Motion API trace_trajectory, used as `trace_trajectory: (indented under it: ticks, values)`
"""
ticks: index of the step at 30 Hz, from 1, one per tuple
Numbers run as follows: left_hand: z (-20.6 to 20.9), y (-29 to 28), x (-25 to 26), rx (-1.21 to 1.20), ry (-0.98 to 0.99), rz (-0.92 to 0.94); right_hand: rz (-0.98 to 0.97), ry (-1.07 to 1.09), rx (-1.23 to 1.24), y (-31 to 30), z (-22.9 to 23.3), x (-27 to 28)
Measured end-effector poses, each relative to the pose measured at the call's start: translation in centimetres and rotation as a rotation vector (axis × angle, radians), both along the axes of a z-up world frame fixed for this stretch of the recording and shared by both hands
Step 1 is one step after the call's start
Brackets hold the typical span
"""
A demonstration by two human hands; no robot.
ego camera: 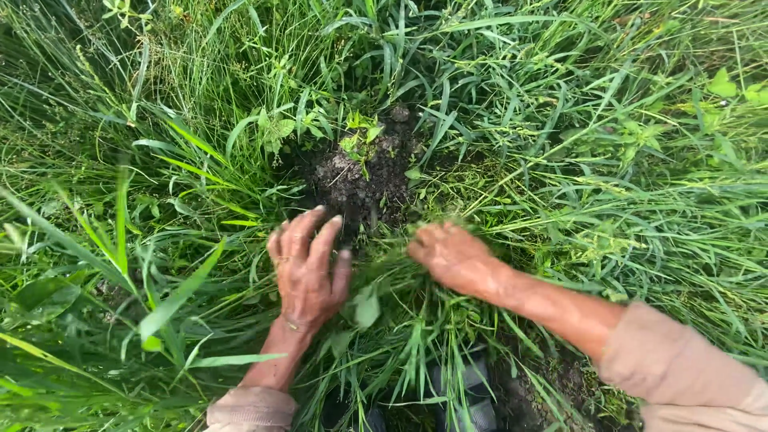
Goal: Pulling out weeds and grass from around a small plant in a garden.
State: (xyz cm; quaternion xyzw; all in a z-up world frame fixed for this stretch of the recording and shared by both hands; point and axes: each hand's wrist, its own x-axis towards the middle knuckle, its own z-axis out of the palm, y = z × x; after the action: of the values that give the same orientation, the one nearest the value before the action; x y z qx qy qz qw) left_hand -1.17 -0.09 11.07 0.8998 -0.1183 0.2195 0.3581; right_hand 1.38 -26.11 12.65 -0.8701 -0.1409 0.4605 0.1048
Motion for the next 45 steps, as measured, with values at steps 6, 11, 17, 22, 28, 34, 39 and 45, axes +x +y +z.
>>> trace_trajectory:
  ticks: [6, 11, 17, 22, 28, 34, 39, 45]
  values:
    - [0.4, -5.3, 0.1, 0.323, 0.26, -0.5, 0.388, -0.014, -0.56, -2.1, 7.8, 4.1]
    - [-8.7, -5.2, -2.0, 0.836, 0.516, -0.603, 0.295, 0.024, -0.41, -0.8, 10.6, 6.4]
    - [3.0, -5.9, 0.2, 0.85, 0.853, -0.579, 0.421, -0.642, -0.038, -1.1, -7.2, -2.1]
    - [-3.8, -6.0, -1.0, 0.542, 0.706, -0.635, 0.145, -0.108, -0.018, -1.7, -1.4, 3.5]
    - [-7.6, -5.4, -2.4, 0.702, 0.639, -0.701, 0.187, -0.917, -0.288, -4.4, -9.2, 9.4]
    - [-7.6, -3.2, -2.0, 0.59, 0.707, -0.644, 0.093, -0.432, -0.363, -9.3, -12.3, 7.1]
    - [-5.8, -1.2, -0.8, 0.717, 0.808, -0.342, -0.394, -0.32, -0.516, -16.5, -8.7, 4.3]
    - [-7.3, -1.2, -1.0, 0.664, 0.934, -0.34, -0.142, -0.957, -0.376, -8.9, -8.1, 7.5]
